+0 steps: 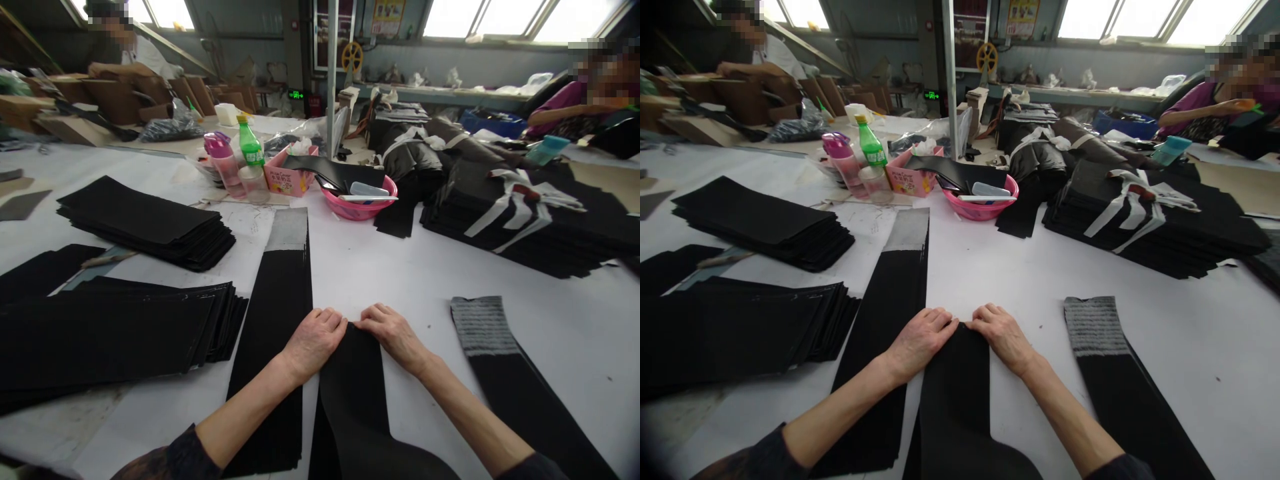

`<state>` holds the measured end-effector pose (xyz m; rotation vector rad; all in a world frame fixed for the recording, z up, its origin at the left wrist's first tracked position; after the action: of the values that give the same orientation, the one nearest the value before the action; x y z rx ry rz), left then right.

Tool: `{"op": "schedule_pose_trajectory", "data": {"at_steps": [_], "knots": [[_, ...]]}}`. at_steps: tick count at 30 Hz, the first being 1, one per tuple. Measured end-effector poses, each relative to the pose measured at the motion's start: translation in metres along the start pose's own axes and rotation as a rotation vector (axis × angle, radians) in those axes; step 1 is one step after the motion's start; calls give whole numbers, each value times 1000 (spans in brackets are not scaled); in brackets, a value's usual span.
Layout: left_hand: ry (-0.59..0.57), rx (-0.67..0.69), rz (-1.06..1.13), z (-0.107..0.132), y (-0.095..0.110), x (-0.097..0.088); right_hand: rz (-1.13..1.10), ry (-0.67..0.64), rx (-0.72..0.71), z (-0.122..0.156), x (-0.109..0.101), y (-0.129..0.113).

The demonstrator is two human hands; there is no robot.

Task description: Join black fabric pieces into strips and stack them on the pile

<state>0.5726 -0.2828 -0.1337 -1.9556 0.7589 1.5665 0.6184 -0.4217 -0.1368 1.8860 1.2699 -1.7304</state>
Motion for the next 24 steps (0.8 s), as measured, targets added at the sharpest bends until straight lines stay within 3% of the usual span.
{"op": "schedule_pose_trajectory", "data": {"at_steps": [24], "knots": [[-121, 58, -90, -10, 8, -3, -102, 30, 92, 16, -2, 17]]}}
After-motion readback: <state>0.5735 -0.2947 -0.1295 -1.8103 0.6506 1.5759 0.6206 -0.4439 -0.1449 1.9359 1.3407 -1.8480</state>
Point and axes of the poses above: each hand's wrist, its own z-axis away from the middle knuckle, its own x-axis out of the palm, y = z × x, the point moved 6 cm from there along -z, towards the middle knuckle, and after that the axes turned 8 degrees about x, right-handed, at the moved point
